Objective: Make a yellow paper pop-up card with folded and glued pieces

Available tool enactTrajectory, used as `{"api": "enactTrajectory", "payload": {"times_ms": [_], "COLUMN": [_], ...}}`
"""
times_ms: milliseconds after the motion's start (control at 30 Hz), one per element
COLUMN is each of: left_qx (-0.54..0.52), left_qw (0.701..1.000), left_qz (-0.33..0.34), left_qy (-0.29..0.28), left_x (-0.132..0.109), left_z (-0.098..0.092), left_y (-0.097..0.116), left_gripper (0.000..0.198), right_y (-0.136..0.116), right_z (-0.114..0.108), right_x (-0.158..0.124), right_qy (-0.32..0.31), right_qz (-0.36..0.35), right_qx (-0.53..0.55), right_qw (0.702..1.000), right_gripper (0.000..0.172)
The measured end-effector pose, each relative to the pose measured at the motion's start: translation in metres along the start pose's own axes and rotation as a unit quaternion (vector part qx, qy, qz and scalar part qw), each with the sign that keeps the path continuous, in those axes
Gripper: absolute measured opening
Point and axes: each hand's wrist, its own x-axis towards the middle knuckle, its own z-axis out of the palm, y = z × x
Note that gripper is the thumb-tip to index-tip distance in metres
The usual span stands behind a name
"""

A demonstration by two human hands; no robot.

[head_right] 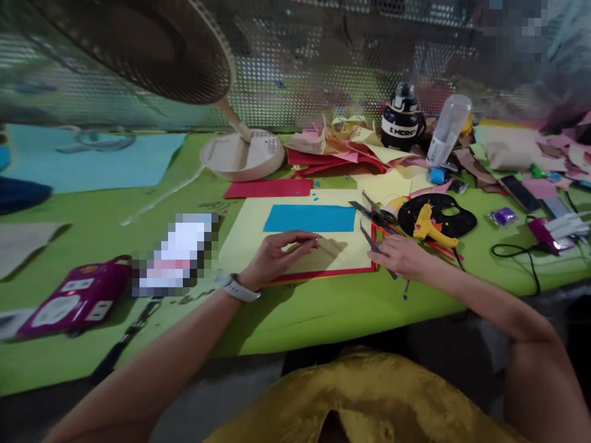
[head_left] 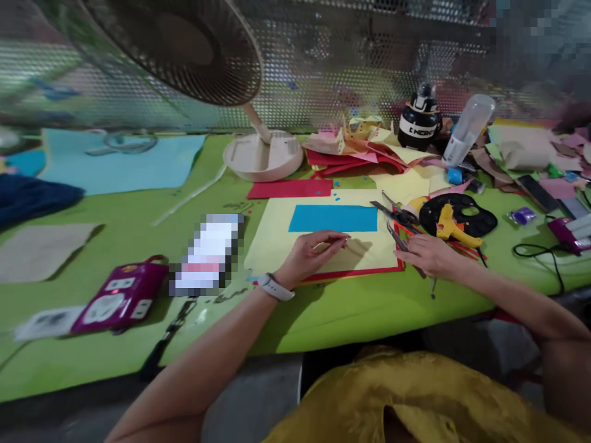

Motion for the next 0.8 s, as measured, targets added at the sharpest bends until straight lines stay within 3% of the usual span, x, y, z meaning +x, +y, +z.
{"api": "enactTrajectory", "payload": {"times_ms": [100, 167, 267, 367, 567, 800], "left_qx": [0.048, 0.119, 0.233, 0.331, 0.402, 0.433], "left_qw": [0.999, 0.989, 0.946, 0.904, 0.881, 0.868], "left_qz": [0.022, 0.069, 0.134, 0.135, 0.081, 0.053], "left_qy": [-0.011, -0.055, -0.183, -0.236, -0.236, -0.238], "left_x": [0.000, 0.000, -0.001, -0.002, 0.002, 0.002], "left_z": [0.000, 0.001, 0.006, 0.011, 0.014, 0.020], "left_y": [-0.003, -0.004, -0.004, -0.001, 0.005, 0.010], "left_gripper": [0.047, 0.053, 0.070, 0.077, 0.084, 0.083], "right_y": [0.000, -0.003, -0.012, -0.025, -0.040, -0.034], "right_z": [-0.004, -0.004, 0.001, 0.009, 0.025, 0.019], "right_x": [0.002, 0.004, 0.013, 0.025, 0.033, 0.025], "right_qy": [-0.013, -0.020, -0.019, -0.046, -0.147, -0.125], "right_qz": [0.014, 0.044, 0.098, 0.132, 0.168, 0.147], "right_qx": [0.002, 0.018, 0.052, 0.073, 0.081, 0.098], "right_qw": [1.000, 0.999, 0.994, 0.988, 0.971, 0.976], "right_gripper": [0.038, 0.038, 0.036, 0.047, 0.067, 0.058]}}
